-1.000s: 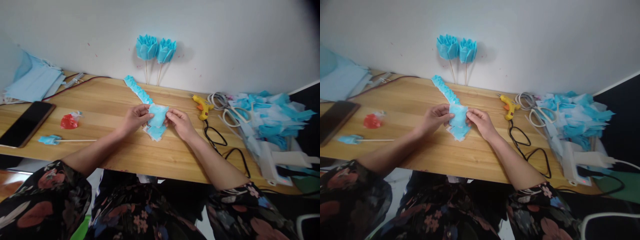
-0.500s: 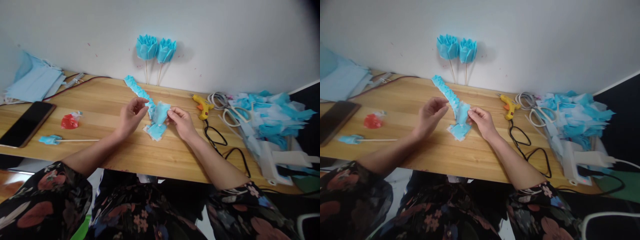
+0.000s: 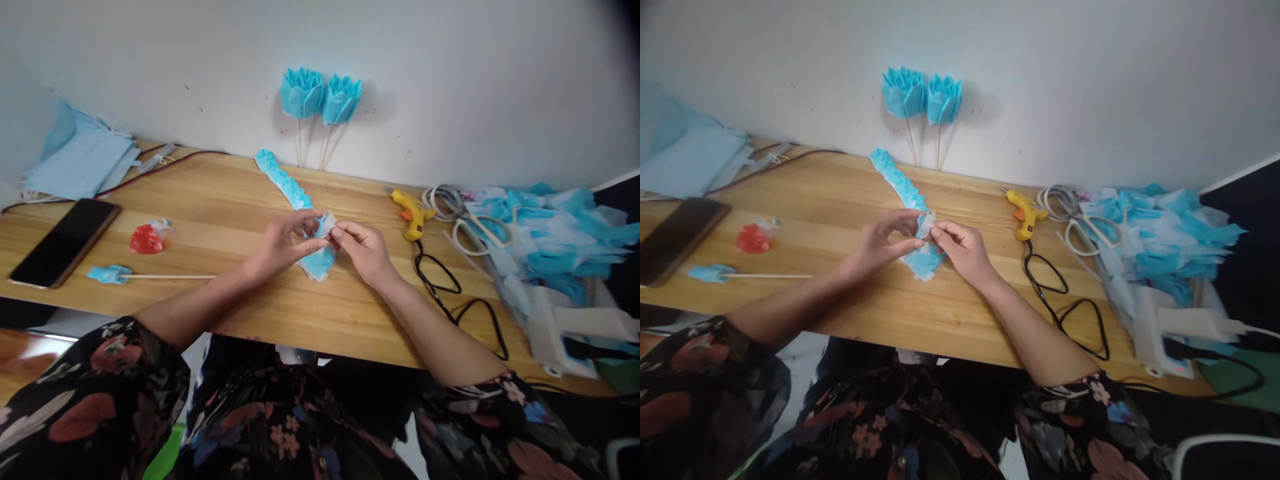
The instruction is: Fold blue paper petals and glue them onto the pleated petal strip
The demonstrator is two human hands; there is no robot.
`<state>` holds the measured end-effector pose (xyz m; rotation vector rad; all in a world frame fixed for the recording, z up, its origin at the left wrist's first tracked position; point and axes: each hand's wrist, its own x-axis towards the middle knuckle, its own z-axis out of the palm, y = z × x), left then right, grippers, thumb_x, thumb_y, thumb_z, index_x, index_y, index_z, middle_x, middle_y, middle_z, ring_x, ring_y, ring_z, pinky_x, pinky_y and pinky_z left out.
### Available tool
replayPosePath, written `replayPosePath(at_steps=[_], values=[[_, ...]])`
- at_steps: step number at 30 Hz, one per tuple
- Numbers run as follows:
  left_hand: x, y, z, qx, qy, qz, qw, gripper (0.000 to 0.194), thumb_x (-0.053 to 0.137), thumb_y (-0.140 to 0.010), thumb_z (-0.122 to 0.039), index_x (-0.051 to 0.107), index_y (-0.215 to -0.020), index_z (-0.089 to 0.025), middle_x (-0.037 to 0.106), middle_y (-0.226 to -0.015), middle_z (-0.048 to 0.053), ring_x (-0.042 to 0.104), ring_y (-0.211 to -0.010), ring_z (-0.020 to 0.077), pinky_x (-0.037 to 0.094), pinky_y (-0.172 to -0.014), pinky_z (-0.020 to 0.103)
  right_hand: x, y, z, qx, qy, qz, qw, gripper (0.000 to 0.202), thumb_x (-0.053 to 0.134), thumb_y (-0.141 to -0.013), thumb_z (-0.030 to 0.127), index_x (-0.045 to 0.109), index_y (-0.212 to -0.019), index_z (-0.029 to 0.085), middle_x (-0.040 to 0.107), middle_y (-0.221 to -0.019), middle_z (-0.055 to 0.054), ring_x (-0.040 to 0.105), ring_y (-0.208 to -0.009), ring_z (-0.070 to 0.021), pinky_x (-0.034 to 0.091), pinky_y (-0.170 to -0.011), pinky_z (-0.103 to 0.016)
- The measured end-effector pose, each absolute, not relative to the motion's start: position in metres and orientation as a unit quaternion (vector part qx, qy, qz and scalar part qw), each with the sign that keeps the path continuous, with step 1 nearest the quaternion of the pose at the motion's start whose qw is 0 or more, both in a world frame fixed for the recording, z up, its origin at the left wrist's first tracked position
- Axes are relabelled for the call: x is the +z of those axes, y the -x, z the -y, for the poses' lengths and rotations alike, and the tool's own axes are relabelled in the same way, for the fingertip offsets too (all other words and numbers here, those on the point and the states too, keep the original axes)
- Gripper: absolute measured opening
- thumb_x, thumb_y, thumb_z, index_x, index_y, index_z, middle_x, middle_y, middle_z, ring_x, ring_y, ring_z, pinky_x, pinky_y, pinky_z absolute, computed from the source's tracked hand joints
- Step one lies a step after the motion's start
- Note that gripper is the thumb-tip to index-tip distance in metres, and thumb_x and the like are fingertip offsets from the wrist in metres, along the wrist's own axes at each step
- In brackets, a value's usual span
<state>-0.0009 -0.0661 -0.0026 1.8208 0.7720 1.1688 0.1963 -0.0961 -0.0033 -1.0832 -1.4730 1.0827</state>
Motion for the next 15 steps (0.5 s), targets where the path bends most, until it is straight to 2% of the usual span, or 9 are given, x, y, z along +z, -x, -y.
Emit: replayPosePath(at_steps=[5, 9, 12, 15], values=[[-0.008, 0.001, 0.063, 0.499, -0.673, -0.326, 0.438, 0.026, 0.07, -0.087, -0.021, 0.071, -0.112, -0.016, 0.069, -0.08, 0.001, 0.064, -0.072, 0.0111, 0.052, -0.07, 0.024, -0.006, -0.197, 0.095, 0.48, 0.436, 0.566, 0.508, 0.027, 0.069, -0.09, 0.045, 0.073, -0.078, 0.022, 0.069, -0.075, 0.0, 0.059, -0.065, -0.0122, 0.049, -0.064, -0.027], [-0.005, 0.006, 0.063, 0.531, -0.632, -0.289, 0.485, 0.027, 0.071, -0.091, -0.027, 0.069, -0.115, -0.017, 0.068, -0.078, 0.001, 0.064, -0.07, 0.0116, 0.053, -0.069, 0.025, -0.005, -0.197, 0.092, 0.55, 0.409, 0.48, 0.548, 0.024, 0.074, -0.084, 0.045, 0.068, -0.074, 0.023, 0.067, -0.077, 0.0, 0.058, -0.067, -0.0136, 0.05, -0.062, -0.028], [0.006, 0.011, 0.071, 0.504, -0.663, -0.222, 0.508, 0.037, 0.066, -0.096, -0.038, 0.066, -0.128, -0.019, 0.074, -0.092, 0.006, 0.07, -0.083, 0.0169, 0.057, -0.078, 0.031, -0.003, -0.198, 0.089, 0.592, 0.386, 0.427, 0.564, 0.023, 0.074, -0.08, 0.042, 0.064, -0.073, 0.023, 0.062, -0.075, 0.001, 0.057, -0.068, -0.0144, 0.05, -0.063, -0.028], [0.015, 0.014, 0.077, 0.478, -0.711, -0.174, 0.486, 0.048, 0.066, -0.096, -0.045, 0.061, -0.137, -0.021, 0.076, -0.107, 0.01, 0.071, -0.092, 0.02, 0.058, -0.084, 0.035, -0.003, -0.199, 0.087, 0.6, 0.39, 0.406, 0.57, 0.019, 0.072, -0.08, 0.041, 0.064, -0.077, 0.024, 0.059, -0.075, 0.001, 0.056, -0.071, -0.0153, 0.05, -0.064, -0.029]])
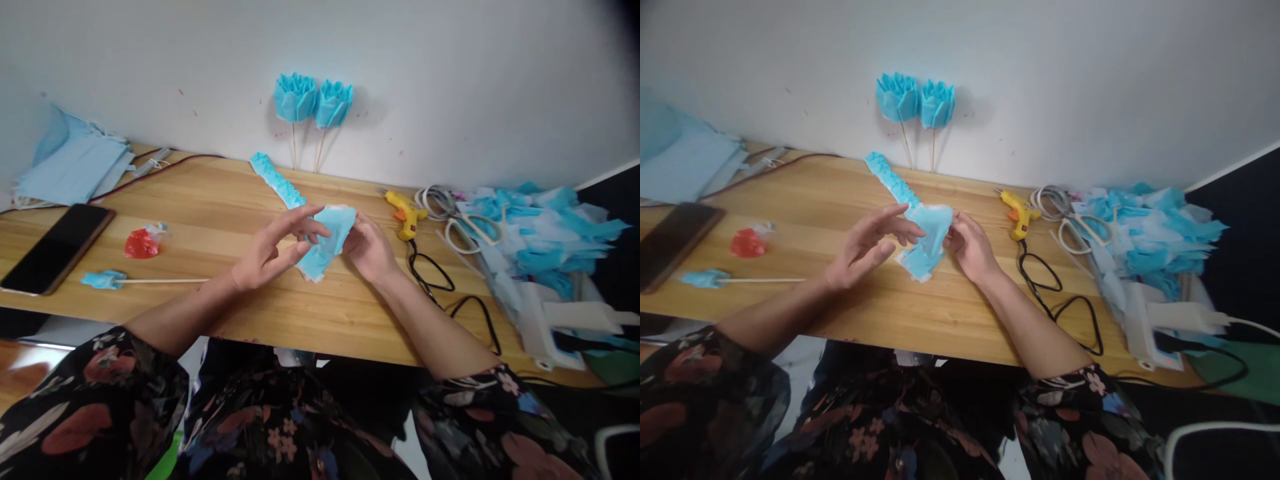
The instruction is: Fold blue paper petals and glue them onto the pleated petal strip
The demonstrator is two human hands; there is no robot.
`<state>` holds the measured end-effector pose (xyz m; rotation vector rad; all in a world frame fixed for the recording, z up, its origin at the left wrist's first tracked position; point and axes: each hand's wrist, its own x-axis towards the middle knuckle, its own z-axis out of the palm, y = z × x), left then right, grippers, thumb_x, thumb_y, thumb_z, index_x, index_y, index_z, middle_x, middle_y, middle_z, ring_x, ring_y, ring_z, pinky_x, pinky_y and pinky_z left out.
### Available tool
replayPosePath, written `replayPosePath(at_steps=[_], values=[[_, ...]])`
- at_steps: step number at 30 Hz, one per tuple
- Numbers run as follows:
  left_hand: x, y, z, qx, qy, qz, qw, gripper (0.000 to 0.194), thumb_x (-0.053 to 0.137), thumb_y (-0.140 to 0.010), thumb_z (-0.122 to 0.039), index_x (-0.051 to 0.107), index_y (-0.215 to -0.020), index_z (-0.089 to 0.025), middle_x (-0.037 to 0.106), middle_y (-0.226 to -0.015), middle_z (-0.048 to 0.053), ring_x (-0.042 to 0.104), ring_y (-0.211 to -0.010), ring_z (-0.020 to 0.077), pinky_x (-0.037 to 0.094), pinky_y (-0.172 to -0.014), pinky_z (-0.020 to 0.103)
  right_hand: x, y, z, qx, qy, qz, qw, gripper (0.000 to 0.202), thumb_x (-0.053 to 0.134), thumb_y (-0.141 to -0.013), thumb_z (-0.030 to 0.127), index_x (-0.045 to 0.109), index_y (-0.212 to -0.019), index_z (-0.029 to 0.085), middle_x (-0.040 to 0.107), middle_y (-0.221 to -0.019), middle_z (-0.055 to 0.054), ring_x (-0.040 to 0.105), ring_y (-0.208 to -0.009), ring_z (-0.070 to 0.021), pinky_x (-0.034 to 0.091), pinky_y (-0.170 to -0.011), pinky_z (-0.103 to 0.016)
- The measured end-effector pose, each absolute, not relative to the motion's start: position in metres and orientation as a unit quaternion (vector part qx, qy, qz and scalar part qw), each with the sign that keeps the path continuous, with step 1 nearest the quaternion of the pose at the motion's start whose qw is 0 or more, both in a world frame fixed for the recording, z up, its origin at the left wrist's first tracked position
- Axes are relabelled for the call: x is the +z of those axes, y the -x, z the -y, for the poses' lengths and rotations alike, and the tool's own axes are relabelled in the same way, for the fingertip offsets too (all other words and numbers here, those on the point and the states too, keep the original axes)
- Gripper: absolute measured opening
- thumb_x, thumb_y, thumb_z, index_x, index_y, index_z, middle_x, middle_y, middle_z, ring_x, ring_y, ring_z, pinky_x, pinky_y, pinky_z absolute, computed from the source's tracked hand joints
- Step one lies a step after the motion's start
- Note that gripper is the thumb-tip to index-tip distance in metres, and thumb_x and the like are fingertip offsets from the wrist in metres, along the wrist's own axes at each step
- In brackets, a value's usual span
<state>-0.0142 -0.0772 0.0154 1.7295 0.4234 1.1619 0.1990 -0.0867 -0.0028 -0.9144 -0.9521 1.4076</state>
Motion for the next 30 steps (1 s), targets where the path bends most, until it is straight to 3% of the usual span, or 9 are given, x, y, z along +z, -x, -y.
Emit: replayPosePath(at_steps=[5, 8, 12, 19, 24, 30], values=[[0.014, 0.014, 0.067, 0.558, -0.654, -0.267, 0.436, 0.04, 0.066, -0.096, -0.047, 0.066, -0.126, -0.02, 0.071, -0.092, 0.006, 0.063, -0.073, 0.0132, 0.053, -0.064, 0.026, -0.004, -0.199, 0.085, 0.59, 0.387, 0.4, 0.586, 0.02, 0.07, -0.08, 0.039, 0.06, -0.073, 0.023, 0.056, -0.073, 0.002, 0.052, -0.067, -0.014, 0.047, -0.064, -0.028], [0.012, 0.011, 0.06, 0.51, -0.626, -0.318, 0.497, 0.037, 0.066, -0.095, -0.049, 0.07, -0.111, -0.016, 0.069, -0.087, 0.005, 0.059, -0.068, 0.0108, 0.049, -0.058, 0.022, -0.005, -0.198, 0.087, 0.591, 0.376, 0.404, 0.588, 0.015, 0.071, -0.08, 0.036, 0.065, -0.074, 0.023, 0.058, -0.074, 0.002, 0.052, -0.068, -0.0138, 0.047, -0.064, -0.027], [0.01, 0.007, 0.061, 0.411, -0.63, -0.312, 0.58, 0.042, 0.073, -0.087, -0.054, 0.071, -0.099, -0.015, 0.071, -0.083, 0.005, 0.062, -0.068, 0.0114, 0.049, -0.059, 0.022, -0.008, -0.198, 0.089, 0.588, 0.397, 0.422, 0.565, 0.014, 0.071, -0.083, 0.038, 0.069, -0.081, 0.025, 0.06, -0.075, 0.002, 0.055, -0.069, -0.014, 0.048, -0.064, -0.027], [0.003, 0.004, 0.062, 0.411, -0.608, -0.355, 0.579, 0.025, 0.079, -0.079, -0.038, 0.07, -0.081, -0.014, 0.068, -0.071, 0.002, 0.058, -0.061, 0.0087, 0.046, -0.056, 0.02, -0.008, -0.197, 0.091, 0.55, 0.443, 0.467, 0.532, 0.019, 0.074, -0.083, 0.043, 0.068, -0.085, 0.025, 0.062, -0.076, 0.003, 0.054, -0.067, -0.0119, 0.048, -0.065, -0.026], [0.006, 0.005, 0.059, 0.436, -0.582, -0.337, 0.598, 0.022, 0.078, -0.081, -0.032, 0.066, -0.079, -0.014, 0.067, -0.07, 0.001, 0.059, -0.058, 0.0089, 0.051, -0.056, 0.022, -0.004, -0.194, 0.091, 0.548, 0.443, 0.463, 0.537, 0.027, 0.077, -0.079, 0.049, 0.068, -0.082, 0.024, 0.063, -0.075, 0.003, 0.057, -0.065, -0.0114, 0.051, -0.062, -0.026], [0.003, 0.004, 0.06, 0.447, -0.552, -0.335, 0.619, 0.02, 0.075, -0.086, -0.031, 0.064, -0.086, -0.014, 0.068, -0.077, 0.002, 0.064, -0.06, 0.0106, 0.059, -0.059, 0.027, -0.009, -0.197, 0.09, 0.564, 0.434, 0.481, 0.513, 0.041, 0.08, -0.077, 0.054, 0.073, -0.107, 0.026, 0.071, -0.085, 0.001, 0.062, -0.072, -0.0132, 0.054, -0.07, -0.029]])
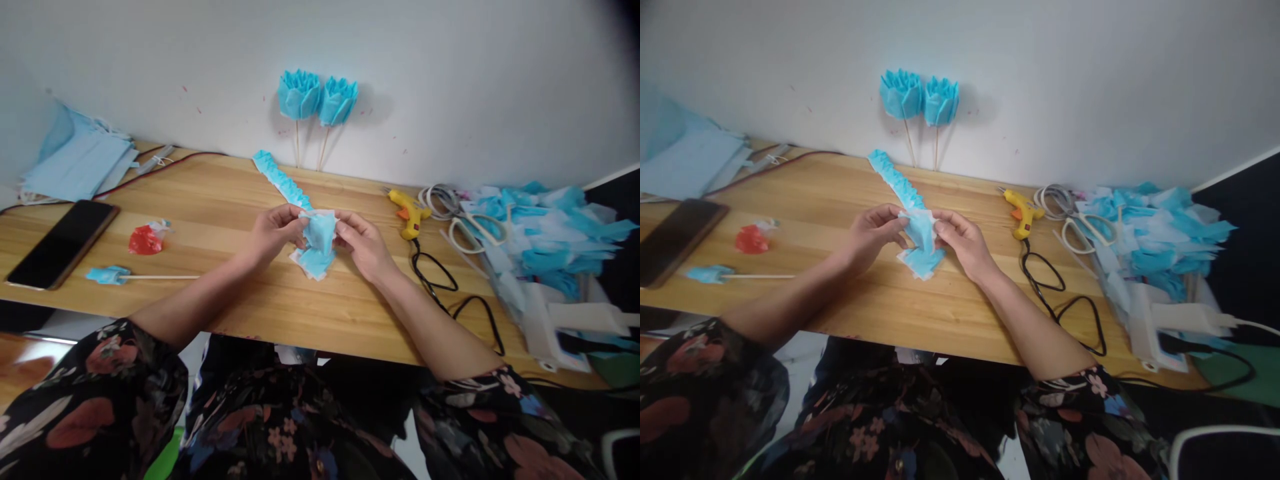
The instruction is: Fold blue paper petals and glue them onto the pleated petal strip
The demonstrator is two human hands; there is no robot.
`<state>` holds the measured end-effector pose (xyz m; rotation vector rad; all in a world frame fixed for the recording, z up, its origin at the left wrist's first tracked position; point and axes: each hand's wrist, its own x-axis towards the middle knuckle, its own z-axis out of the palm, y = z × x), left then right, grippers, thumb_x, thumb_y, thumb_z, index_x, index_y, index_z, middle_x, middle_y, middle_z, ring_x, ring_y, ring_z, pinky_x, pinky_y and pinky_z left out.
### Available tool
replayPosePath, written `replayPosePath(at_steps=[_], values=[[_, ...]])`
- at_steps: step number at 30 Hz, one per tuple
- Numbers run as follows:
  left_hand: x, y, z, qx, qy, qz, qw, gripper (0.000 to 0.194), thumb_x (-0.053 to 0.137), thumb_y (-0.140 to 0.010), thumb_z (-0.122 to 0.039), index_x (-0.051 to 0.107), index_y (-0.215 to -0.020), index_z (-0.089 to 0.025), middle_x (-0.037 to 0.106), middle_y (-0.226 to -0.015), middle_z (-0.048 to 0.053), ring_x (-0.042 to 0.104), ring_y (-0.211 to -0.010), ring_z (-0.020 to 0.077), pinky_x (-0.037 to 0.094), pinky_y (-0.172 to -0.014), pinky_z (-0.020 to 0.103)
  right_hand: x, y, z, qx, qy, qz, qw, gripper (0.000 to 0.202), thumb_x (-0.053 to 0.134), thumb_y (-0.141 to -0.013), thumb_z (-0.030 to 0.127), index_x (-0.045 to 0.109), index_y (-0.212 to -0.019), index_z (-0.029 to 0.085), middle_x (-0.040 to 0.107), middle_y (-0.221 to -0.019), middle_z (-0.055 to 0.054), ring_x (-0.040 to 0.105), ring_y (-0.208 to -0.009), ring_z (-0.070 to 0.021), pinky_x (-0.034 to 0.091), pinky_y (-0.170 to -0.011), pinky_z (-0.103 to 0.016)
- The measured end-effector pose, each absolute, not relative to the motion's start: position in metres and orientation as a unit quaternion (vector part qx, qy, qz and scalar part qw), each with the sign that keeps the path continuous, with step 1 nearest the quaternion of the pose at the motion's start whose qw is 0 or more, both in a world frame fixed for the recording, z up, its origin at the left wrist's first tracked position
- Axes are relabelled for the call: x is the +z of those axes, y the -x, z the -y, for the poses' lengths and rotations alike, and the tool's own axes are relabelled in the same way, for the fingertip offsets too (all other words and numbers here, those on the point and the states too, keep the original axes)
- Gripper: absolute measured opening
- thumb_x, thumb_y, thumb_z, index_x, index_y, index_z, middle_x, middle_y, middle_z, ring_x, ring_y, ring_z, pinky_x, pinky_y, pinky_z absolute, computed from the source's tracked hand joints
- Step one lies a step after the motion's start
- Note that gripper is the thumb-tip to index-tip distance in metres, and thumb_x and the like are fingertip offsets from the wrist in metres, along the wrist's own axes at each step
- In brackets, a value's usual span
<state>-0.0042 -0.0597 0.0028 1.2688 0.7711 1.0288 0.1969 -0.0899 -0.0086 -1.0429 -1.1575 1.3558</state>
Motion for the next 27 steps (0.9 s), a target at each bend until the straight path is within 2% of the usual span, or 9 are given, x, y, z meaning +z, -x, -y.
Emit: replayPosePath(at_steps=[4, 7, 12, 19, 27], values=[[0.0013, 0.0044, 0.0593, 0.456, -0.528, -0.325, 0.639, 0.022, 0.075, -0.087, -0.033, 0.062, -0.089, -0.015, 0.067, -0.078, 0.001, 0.065, -0.061, 0.0109, 0.061, -0.061, 0.028, -0.0094, -0.1968, 0.0905, 0.585, 0.393, 0.508, 0.494, 0.05, 0.087, -0.073, 0.044, 0.07, -0.116, 0.028, 0.073, -0.087, 0.002, 0.064, -0.074, -0.0142, 0.054, -0.071, -0.029], [0.0008, 0.0034, 0.0588, 0.47, -0.514, -0.312, 0.646, 0.023, 0.074, -0.088, -0.034, 0.06, -0.092, -0.016, 0.065, -0.079, 0.0, 0.066, -0.065, 0.0109, 0.062, -0.064, 0.027, -0.0082, -0.1948, 0.0911, 0.585, 0.385, 0.516, 0.493, 0.048, 0.086, -0.073, 0.041, 0.069, -0.116, 0.026, 0.075, -0.092, 0.0, 0.067, -0.081, -0.0162, 0.055, -0.075, -0.03], [-0.0001, 0.0024, 0.0576, 0.47, -0.513, -0.294, 0.655, 0.018, 0.069, -0.092, -0.029, 0.056, -0.096, -0.017, 0.062, -0.078, -0.001, 0.066, -0.068, 0.0114, 0.063, -0.068, 0.029, -0.0078, -0.1948, 0.0905, 0.558, 0.404, 0.521, 0.504, 0.044, 0.082, -0.076, 0.041, 0.069, -0.115, 0.026, 0.075, -0.092, -0.001, 0.069, -0.083, -0.018, 0.056, -0.077, -0.033], [0.0025, 0.0073, 0.0556, 0.473, -0.528, -0.305, 0.636, 0.015, 0.064, -0.094, -0.029, 0.054, -0.095, -0.019, 0.061, -0.074, -0.002, 0.064, -0.063, 0.0108, 0.06, -0.063, 0.026, -0.0087, -0.1985, 0.0885, 0.536, 0.417, 0.526, 0.511, 0.04, 0.081, -0.078, 0.039, 0.07, -0.115, 0.027, 0.071, -0.083, 0.002, 0.062, -0.068, -0.0137, 0.053, -0.068, -0.031], [0.0006, 0.0083, 0.0539, 0.475, -0.527, -0.303, 0.636, 0.015, 0.064, -0.094, -0.03, 0.054, -0.097, -0.019, 0.061, -0.074, -0.002, 0.064, -0.062, 0.0106, 0.059, -0.062, 0.025, -0.0087, -0.2009, 0.0883, 0.542, 0.428, 0.514, 0.509, 0.04, 0.08, -0.079, 0.048, 0.075, -0.113, 0.027, 0.074, -0.088, -0.001, 0.066, -0.075, -0.0156, 0.057, -0.073, -0.033]])
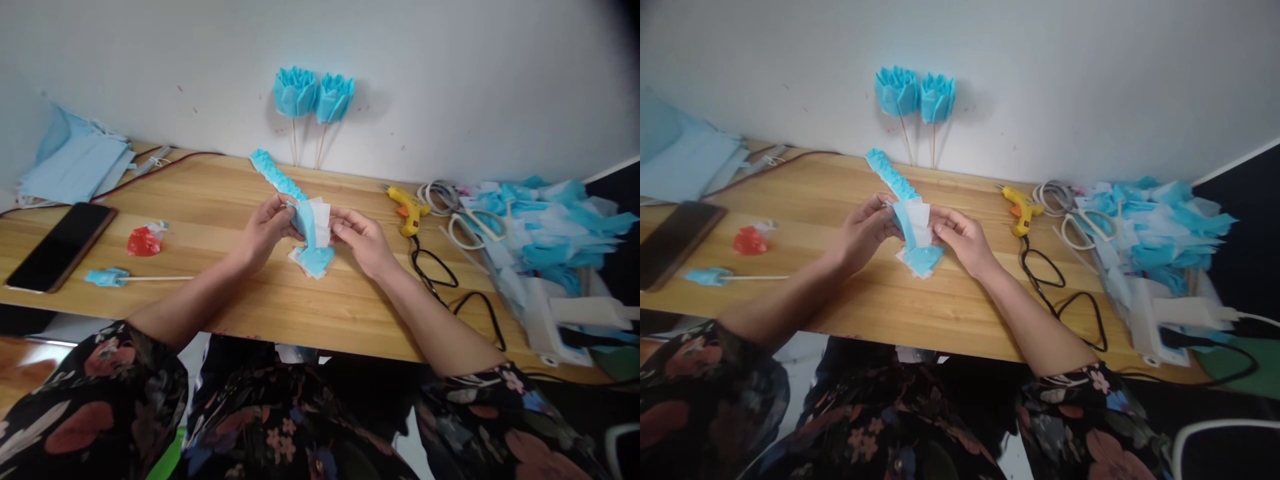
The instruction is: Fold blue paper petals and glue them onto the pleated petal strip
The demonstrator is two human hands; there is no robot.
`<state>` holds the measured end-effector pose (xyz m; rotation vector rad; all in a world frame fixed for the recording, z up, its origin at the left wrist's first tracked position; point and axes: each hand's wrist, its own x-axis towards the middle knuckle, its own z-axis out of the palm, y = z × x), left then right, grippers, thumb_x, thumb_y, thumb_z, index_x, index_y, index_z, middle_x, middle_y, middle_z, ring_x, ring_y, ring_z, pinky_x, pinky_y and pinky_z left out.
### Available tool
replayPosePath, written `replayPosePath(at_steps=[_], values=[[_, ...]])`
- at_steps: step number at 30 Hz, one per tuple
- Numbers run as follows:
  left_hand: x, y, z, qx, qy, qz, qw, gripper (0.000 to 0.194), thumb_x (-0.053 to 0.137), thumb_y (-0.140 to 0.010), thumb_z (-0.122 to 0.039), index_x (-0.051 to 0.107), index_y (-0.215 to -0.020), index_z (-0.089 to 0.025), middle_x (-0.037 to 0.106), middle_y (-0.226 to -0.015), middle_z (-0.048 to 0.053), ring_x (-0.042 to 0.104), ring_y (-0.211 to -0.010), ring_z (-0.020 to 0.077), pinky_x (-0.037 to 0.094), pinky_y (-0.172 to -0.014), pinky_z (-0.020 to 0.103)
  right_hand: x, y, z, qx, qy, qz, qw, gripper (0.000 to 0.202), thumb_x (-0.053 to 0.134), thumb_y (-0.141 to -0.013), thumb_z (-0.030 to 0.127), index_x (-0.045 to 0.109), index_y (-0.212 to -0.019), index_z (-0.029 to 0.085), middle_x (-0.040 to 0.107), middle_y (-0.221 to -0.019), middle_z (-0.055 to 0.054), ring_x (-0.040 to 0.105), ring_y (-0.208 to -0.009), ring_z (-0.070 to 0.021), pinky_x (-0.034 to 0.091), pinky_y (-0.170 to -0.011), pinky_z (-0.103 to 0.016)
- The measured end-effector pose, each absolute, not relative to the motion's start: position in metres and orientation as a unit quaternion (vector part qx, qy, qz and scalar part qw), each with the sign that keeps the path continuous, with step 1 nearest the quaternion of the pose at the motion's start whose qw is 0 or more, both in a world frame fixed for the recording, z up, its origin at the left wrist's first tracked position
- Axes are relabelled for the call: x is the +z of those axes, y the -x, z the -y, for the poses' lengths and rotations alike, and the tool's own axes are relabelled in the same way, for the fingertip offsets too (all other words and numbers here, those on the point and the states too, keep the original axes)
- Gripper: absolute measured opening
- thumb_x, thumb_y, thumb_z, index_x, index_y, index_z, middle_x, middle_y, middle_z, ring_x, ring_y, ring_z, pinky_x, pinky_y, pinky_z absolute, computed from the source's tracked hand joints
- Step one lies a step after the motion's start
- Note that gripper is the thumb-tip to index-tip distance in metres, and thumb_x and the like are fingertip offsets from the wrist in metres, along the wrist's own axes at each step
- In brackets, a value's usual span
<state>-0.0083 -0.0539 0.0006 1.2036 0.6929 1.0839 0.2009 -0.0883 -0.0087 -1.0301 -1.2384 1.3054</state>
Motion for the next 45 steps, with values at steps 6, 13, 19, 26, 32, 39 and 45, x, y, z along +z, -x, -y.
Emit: replayPosePath(at_steps=[6, 13, 19, 26, 32, 39, 45], values=[[0.0, 0.007, 0.056, 0.467, -0.523, -0.3, 0.647, 0.019, 0.068, -0.091, -0.032, 0.055, -0.096, -0.018, 0.063, -0.074, -0.001, 0.065, -0.062, 0.0112, 0.06, -0.061, 0.026, -0.006, -0.201, 0.09, 0.551, 0.422, 0.506, 0.512, 0.04, 0.074, -0.082, 0.063, 0.077, -0.093, 0.025, 0.073, -0.087, -0.003, 0.067, -0.078, -0.0163, 0.056, -0.069, -0.03], [0.003, 0.004, 0.06, 0.435, -0.576, -0.299, 0.624, 0.031, 0.075, -0.088, -0.042, 0.059, -0.096, -0.016, 0.067, -0.074, 0.0, 0.068, -0.063, 0.0128, 0.061, -0.063, 0.027, -0.005, -0.202, 0.09, 0.402, 0.496, 0.582, 0.504, 0.038, 0.077, -0.081, 0.059, 0.068, -0.074, 0.022, 0.066, -0.067, 0.001, 0.055, -0.061, -0.0126, 0.045, -0.059, -0.027], [0.008, 0.005, 0.062, 0.444, -0.581, -0.324, 0.6, 0.021, 0.074, -0.089, -0.034, 0.064, -0.088, -0.015, 0.069, -0.073, 0.002, 0.067, -0.062, 0.012, 0.061, -0.064, 0.026, -0.004, -0.205, 0.09, 0.341, 0.514, 0.602, 0.507, 0.031, 0.074, -0.086, 0.052, 0.067, -0.077, 0.023, 0.062, -0.064, 0.003, 0.05, -0.057, -0.0117, 0.04, -0.056, -0.027], [0.007, 0.005, 0.061, 0.437, -0.584, -0.331, 0.599, 0.022, 0.073, -0.088, -0.035, 0.066, -0.086, -0.015, 0.069, -0.074, 0.002, 0.067, -0.06, 0.0118, 0.06, -0.062, 0.026, -0.004, -0.202, 0.091, 0.358, 0.495, 0.588, 0.53, 0.03, 0.075, -0.085, 0.052, 0.069, -0.081, 0.023, 0.074, -0.087, -0.002, 0.058, -0.063, -0.0122, 0.046, -0.056, -0.027], [0.012, 0.005, 0.065, 0.399, -0.599, -0.31, 0.621, 0.027, 0.075, -0.087, -0.039, 0.066, -0.091, -0.014, 0.068, -0.073, 0.002, 0.065, -0.061, 0.0112, 0.06, -0.062, 0.025, 0.001, -0.197, 0.092, 0.443, 0.451, 0.544, 0.551, 0.034, 0.081, -0.079, 0.052, 0.066, -0.078, 0.022, 0.078, -0.105, -0.005, 0.062, -0.066, -0.0115, 0.052, -0.056, -0.027], [0.012, 0.008, 0.067, 0.359, -0.63, -0.282, 0.628, 0.036, 0.072, -0.089, -0.048, 0.067, -0.094, -0.013, 0.07, -0.08, 0.003, 0.067, -0.065, 0.0117, 0.058, -0.064, 0.024, 0.007, -0.198, 0.09, 0.526, 0.431, 0.498, 0.538, 0.036, 0.087, -0.071, 0.051, 0.066, -0.076, 0.021, 0.077, -0.112, -0.009, 0.068, -0.08, -0.0153, 0.044, -0.045, -0.02], [0.011, 0.008, 0.067, 0.348, -0.631, -0.28, 0.634, 0.036, 0.071, -0.09, -0.049, 0.069, -0.095, -0.013, 0.071, -0.082, 0.004, 0.066, -0.066, 0.0117, 0.058, -0.066, 0.024, 0.002, -0.2, 0.087, 0.519, 0.426, 0.511, 0.536, 0.04, 0.086, -0.071, 0.053, 0.065, -0.077, 0.02, 0.074, -0.079, -0.002, 0.055, -0.055, -0.0086, 0.045, -0.046, -0.022]])
